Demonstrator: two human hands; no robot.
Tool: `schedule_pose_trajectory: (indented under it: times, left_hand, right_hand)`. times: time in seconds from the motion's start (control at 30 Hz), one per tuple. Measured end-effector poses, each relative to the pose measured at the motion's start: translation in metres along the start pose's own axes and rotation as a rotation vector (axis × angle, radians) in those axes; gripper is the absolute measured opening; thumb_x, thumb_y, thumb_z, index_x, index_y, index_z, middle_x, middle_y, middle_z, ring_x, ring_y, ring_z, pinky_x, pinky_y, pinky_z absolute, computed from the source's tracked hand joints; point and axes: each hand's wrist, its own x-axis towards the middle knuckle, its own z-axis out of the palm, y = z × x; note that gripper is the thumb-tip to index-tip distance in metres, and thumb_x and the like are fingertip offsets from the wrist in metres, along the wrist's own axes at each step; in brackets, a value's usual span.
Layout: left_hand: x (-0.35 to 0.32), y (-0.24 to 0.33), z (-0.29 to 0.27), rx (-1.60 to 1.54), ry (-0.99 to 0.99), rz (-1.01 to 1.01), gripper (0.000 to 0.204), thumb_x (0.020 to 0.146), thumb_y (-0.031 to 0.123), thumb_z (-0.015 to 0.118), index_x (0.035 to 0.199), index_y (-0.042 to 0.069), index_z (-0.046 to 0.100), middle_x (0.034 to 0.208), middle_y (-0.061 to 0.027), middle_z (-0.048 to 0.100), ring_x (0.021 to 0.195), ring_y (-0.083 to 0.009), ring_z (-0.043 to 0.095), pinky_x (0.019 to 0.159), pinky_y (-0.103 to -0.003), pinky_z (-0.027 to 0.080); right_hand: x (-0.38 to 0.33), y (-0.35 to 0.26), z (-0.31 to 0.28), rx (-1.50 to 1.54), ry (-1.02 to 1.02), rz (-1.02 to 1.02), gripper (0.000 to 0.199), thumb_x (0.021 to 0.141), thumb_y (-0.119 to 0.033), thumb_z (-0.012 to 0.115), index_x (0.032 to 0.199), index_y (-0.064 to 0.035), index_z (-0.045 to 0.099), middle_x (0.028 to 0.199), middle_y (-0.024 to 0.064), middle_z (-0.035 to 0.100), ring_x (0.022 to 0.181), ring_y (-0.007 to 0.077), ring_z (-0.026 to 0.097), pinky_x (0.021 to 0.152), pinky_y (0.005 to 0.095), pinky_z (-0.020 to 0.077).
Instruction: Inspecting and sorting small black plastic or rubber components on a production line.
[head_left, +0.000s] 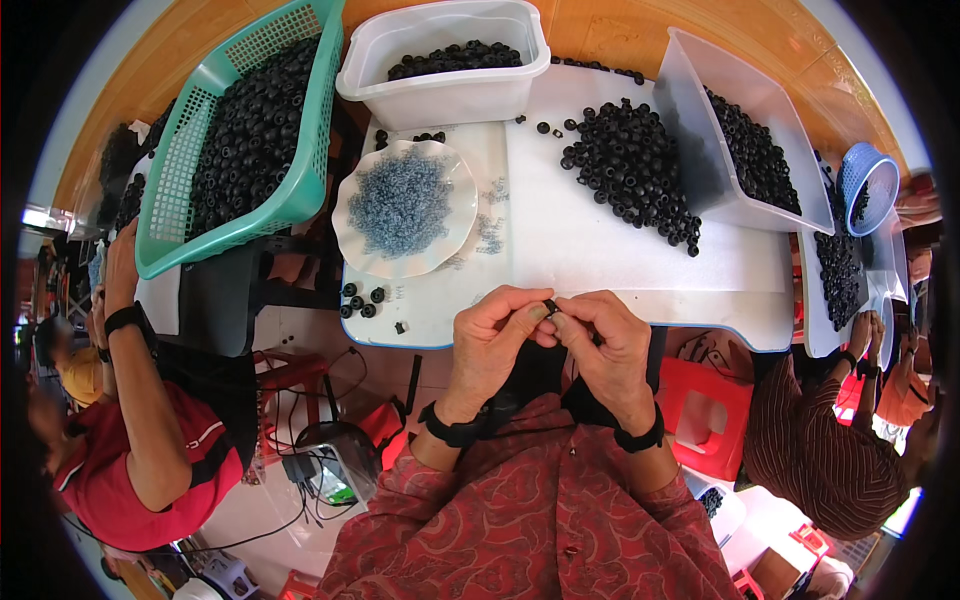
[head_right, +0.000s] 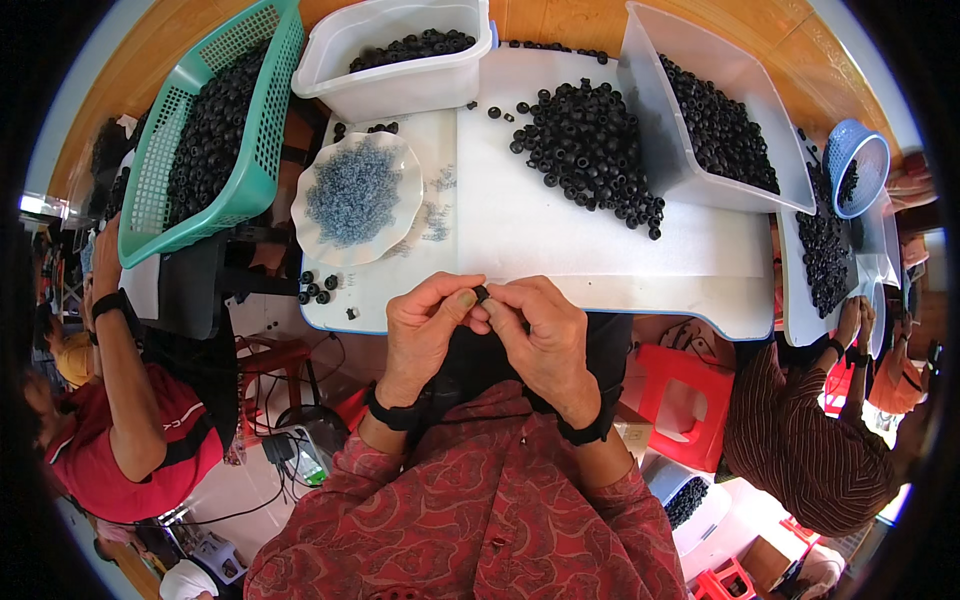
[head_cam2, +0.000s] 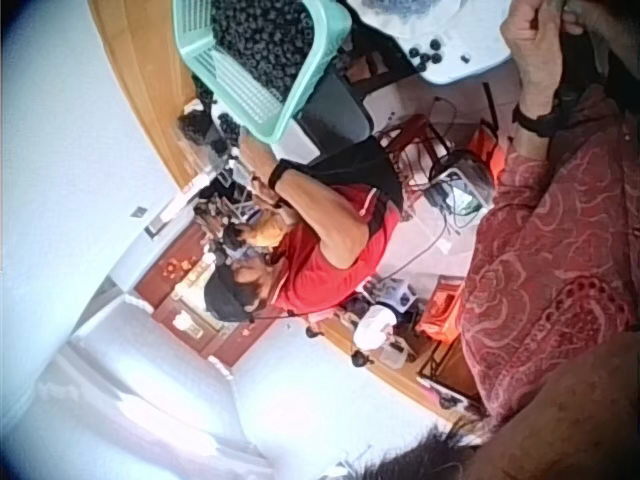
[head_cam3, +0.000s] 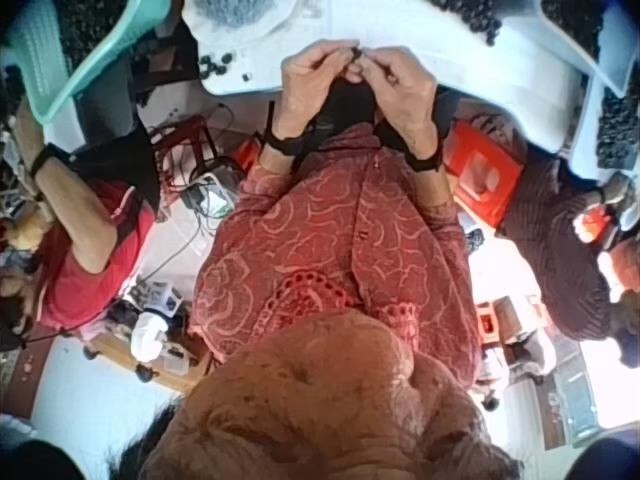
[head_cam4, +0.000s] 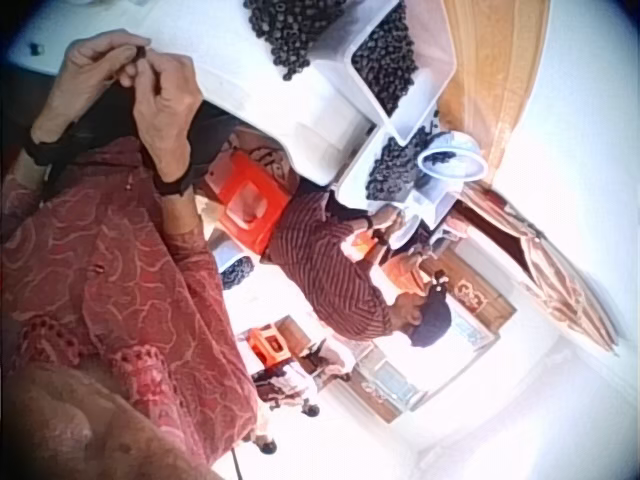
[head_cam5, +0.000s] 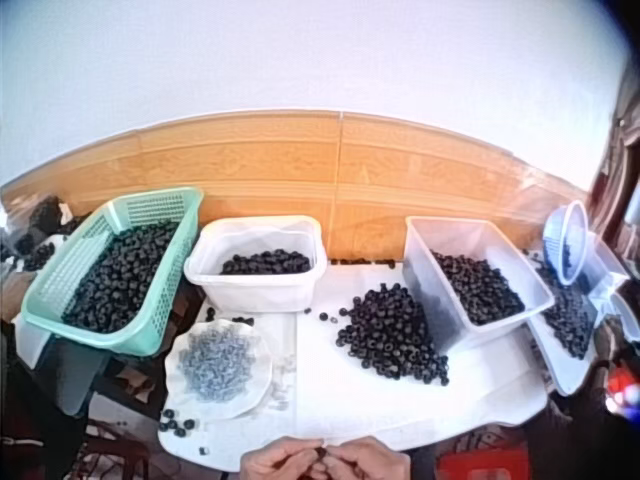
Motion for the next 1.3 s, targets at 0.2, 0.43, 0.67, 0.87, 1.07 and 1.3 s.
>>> schedule_pose_trajectory:
  times: [0.2, 0.43, 0.67, 0.87, 1.07, 1.3]
  left_hand:
    - [0.003, 0.002, -0.001, 0.199, -0.051, 0.146, 0.018, 0.095, -0.005, 0.059, 0.110, -0.004, 0.068, 0.095, -0.0073, 0.064, 0.076, -0.0121, 0.065, 0.067, -0.023, 0.056]
    - [0.023, 0.001, 0.007, 0.327, -0.026, 0.210, 0.016, 0.094, -0.003, 0.061, 0.108, -0.004, 0.068, 0.094, -0.0066, 0.065, 0.075, -0.0108, 0.065, 0.064, -0.023, 0.056]
    - [0.049, -0.016, 0.010, 0.453, -0.009, 0.246, 0.012, 0.090, -0.001, 0.066, 0.101, -0.001, 0.069, 0.085, -0.0114, 0.065, 0.065, -0.0164, 0.066, 0.057, -0.028, 0.053]
    - [0.069, -0.032, 0.007, 0.683, 0.002, 0.361, 0.010, 0.087, 0.002, 0.066, 0.096, 0.003, 0.069, 0.083, -0.0154, 0.064, 0.067, -0.0308, 0.064, 0.060, -0.038, 0.051]
    - [0.070, -0.037, 0.013, 0.881, 0.017, 0.488, 0.010, 0.087, 0.003, 0.063, 0.097, 0.005, 0.066, 0.084, -0.0141, 0.060, 0.072, -0.0339, 0.063, 0.061, -0.042, 0.051]
    - [0.065, -0.042, 0.021, 1.096, 0.001, 0.638, 0.027, 0.074, -0.001, 0.064, 0.100, 0.002, 0.062, 0.089, -0.0113, 0.055, 0.081, -0.0316, 0.060, 0.063, -0.039, 0.053]
  right_hand:
    - [0.000, 0.004, 0.002, 0.094, -0.013, 0.032, 0.012, 0.086, 0.005, 0.070, 0.098, 0.0011, 0.070, 0.088, 0.0100, 0.067, 0.071, 0.0140, 0.066, 0.060, 0.0244, 0.0519]
    - [0.009, 0.026, 0.007, 0.094, 0.022, 0.037, 0.014, 0.086, 0.005, 0.069, 0.099, 0.0016, 0.068, 0.087, 0.0114, 0.067, 0.072, 0.0165, 0.066, 0.061, 0.0266, 0.0518]
    - [0.024, 0.052, 0.008, -0.014, 0.049, -0.011, 0.015, 0.083, 0.007, 0.067, 0.096, 0.0005, 0.069, 0.088, 0.0123, 0.067, 0.072, 0.0219, 0.066, 0.062, 0.0300, 0.0517]
    - [0.035, 0.064, 0.013, -0.216, 0.126, -0.015, 0.015, 0.076, 0.004, 0.071, 0.087, -0.0052, 0.072, 0.087, 0.0059, 0.061, 0.078, 0.0238, 0.059, 0.068, 0.0348, 0.0465]
    - [0.038, 0.074, 0.009, -0.297, 0.095, -0.003, 0.016, 0.072, 0.006, 0.070, 0.081, -0.0073, 0.072, 0.086, 0.0020, 0.056, 0.080, 0.0209, 0.054, 0.075, 0.0345, 0.0374]
    - [0.040, 0.070, 0.001, -0.161, 0.035, 0.056, 0.018, 0.073, 0.012, 0.065, 0.082, -0.0015, 0.070, 0.088, 0.0081, 0.056, 0.076, 0.0242, 0.056, 0.067, 0.0356, 0.0453]
